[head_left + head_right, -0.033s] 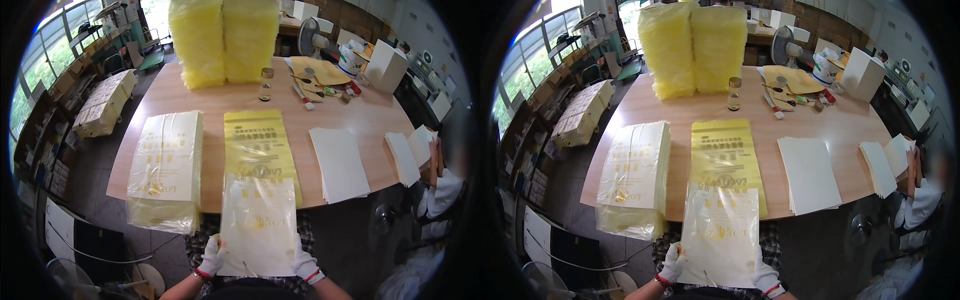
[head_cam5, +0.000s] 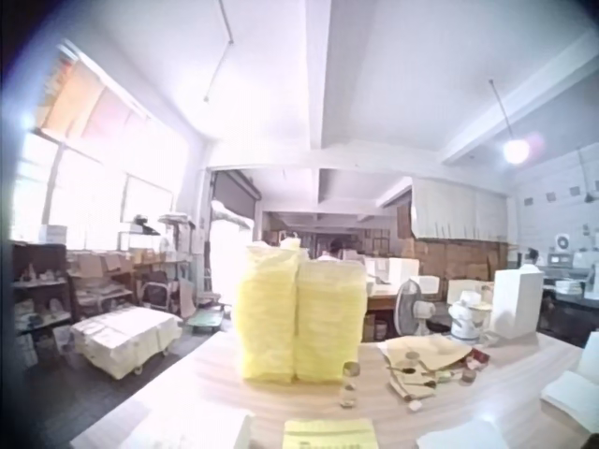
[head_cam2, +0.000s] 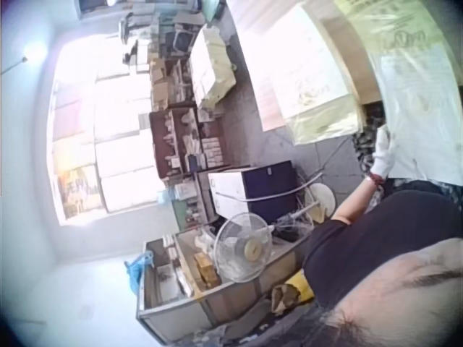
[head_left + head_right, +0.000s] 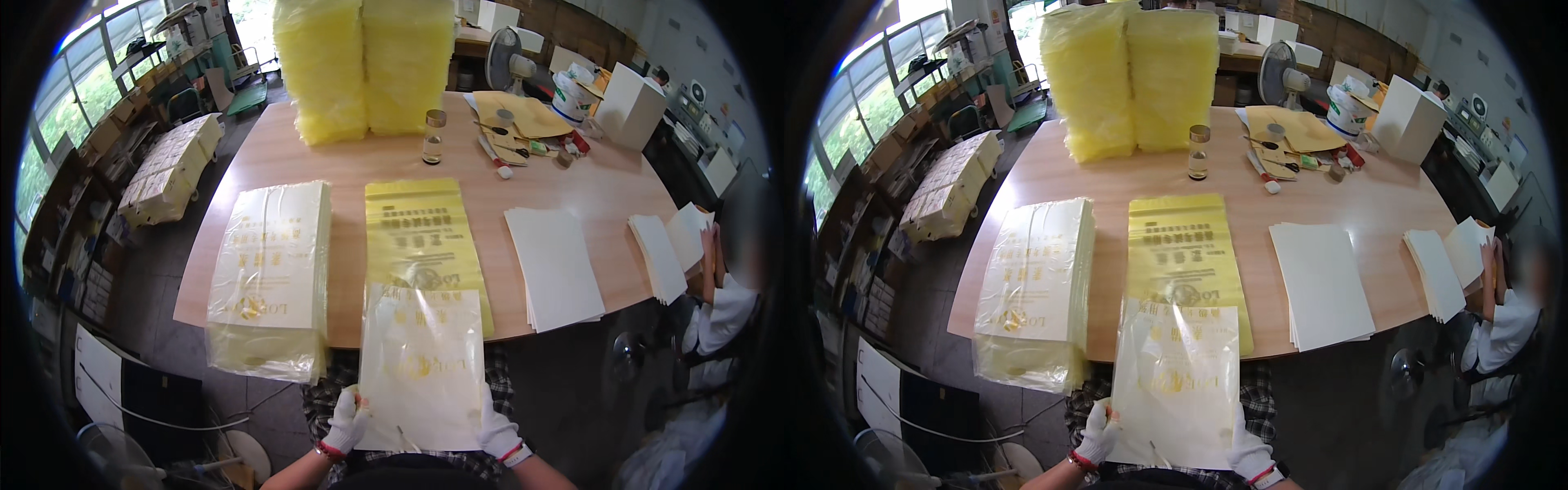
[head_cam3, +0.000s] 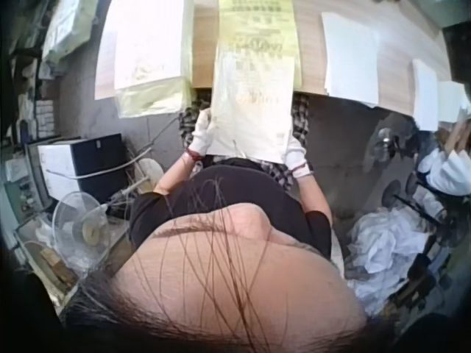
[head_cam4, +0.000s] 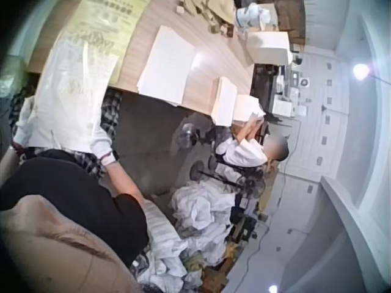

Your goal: The person repeatedly picks up white books from a stack, places them into yellow plastic bags, and sets the filled bags on the table. The process is continuous and repetitive throughout the clip.

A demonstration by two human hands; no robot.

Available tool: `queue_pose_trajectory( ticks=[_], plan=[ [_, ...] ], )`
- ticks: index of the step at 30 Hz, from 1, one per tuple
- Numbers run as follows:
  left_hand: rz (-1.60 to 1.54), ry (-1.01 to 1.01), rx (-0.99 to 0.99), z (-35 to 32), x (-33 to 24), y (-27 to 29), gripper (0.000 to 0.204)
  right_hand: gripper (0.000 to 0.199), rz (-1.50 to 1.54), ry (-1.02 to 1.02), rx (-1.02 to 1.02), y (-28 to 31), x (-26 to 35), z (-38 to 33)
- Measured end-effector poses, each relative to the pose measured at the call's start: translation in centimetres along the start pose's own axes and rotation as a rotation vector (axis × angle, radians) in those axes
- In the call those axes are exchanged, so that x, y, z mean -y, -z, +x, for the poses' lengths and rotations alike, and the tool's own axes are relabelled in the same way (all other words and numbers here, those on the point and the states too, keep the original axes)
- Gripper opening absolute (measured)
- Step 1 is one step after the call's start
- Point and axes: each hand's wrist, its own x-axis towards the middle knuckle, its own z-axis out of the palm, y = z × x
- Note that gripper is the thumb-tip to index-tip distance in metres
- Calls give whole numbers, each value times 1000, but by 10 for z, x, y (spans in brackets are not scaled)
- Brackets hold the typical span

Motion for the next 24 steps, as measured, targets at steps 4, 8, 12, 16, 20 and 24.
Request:
queue_pose_trajectory(
  ticks=[4, 8, 12, 16, 20, 24],
  plan=[
    [-94, 165, 190, -35, 14, 18, 25, 67, 75, 57, -31, -2, 4, -38],
    [-392, 550, 499, -65, -14, 52, 44, 59, -3, 229, 88, -5, 8, -63],
    [178, -138, 427, -15, -5, 30, 40, 52, -131, 415, -76, -7, -4, -20],
    [250, -160, -16, 5, -20, 12, 5, 49, 28, 219, -255, 13, -7, -3],
    [88, -359, 100, 19, 10, -7, 10, 45, 262, 240, -148, -1, -80, 9],
    [55, -497, 115, 39, -66, -15, 10, 27, 1437, -267, -345, -15, -59, 65]
  ],
)
